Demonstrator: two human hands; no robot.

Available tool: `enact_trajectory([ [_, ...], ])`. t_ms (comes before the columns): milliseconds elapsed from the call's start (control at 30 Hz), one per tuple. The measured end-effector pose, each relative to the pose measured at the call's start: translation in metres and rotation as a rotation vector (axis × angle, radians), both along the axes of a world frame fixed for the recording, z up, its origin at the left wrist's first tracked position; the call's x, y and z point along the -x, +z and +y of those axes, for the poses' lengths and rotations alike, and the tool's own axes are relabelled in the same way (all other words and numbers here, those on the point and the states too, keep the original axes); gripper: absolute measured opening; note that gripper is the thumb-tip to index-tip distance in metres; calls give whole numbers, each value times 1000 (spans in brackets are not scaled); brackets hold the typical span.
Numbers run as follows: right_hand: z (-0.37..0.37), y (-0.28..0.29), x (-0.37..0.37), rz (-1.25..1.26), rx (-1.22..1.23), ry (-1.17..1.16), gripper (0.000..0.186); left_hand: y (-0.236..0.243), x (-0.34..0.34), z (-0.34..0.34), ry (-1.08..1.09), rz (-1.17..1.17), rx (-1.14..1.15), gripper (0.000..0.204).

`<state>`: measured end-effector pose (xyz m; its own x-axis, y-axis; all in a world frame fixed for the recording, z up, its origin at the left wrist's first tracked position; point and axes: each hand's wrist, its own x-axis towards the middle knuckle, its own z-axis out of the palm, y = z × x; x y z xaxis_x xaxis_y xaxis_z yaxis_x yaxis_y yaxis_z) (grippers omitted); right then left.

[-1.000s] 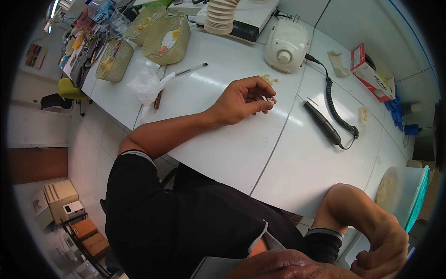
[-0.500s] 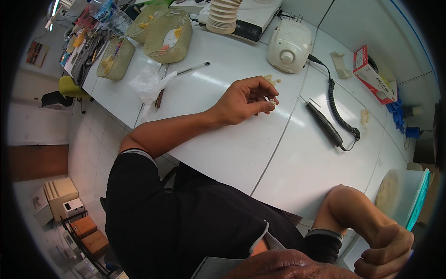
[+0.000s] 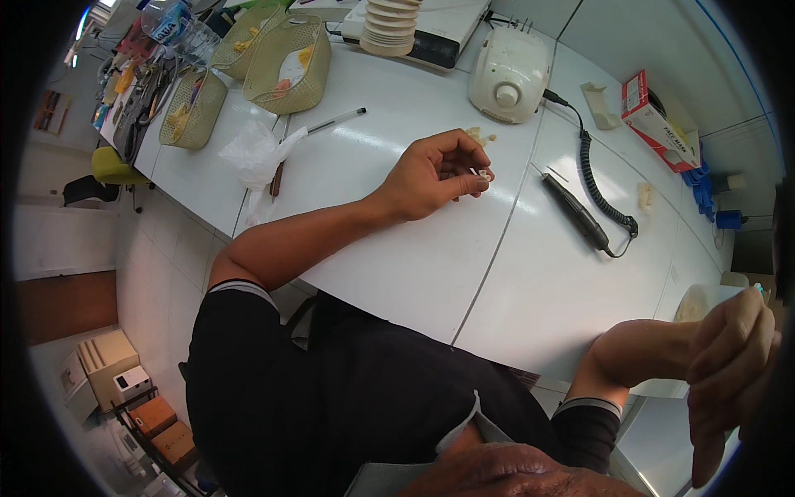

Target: The person polishes several small dental crowns one at a time using a rotary hand tool on a workbench.

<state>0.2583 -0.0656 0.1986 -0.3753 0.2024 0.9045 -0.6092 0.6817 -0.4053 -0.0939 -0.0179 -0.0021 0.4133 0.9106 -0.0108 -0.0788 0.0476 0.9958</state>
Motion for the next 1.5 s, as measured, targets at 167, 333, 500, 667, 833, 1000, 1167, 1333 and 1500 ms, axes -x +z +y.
enact_trajectory([
  [167, 23, -79, 63, -633, 140, -785, 42, -2, 2, -1, 11, 20, 31, 23],
  [333, 26, -149, 49, -836, 24, -1022, 28, 1, 0, -1, 5, 19, 15, 21],
  [500, 26, -171, 41, -840, -141, -1454, 24, -6, 1, -1, 15, 45, -58, 19],
  [667, 25, -174, 40, -991, -9, -1447, 36, -3, 6, -5, 46, 1, 7, 23],
  [833, 26, -192, 37, -1031, 76, -1402, 43, -4, 3, -1, 31, 16, 28, 30],
  [1000, 24, -201, 37, -1028, 66, -1404, 43, -4, -1, 0, 40, 4, 27, 32],
  [1167, 29, -197, 35, -1025, -31, -1365, 39, -2, 0, 7, 185, 61, -126, 29],
  [1333, 15, -193, 26, -1003, -4, -1329, 37, 11, 12, 26, 312, 450, -399, 20],
  [1500, 11, -187, 19, -1002, -7, -1226, 38, 8, 8, 34, 314, 644, -521, 21],
])
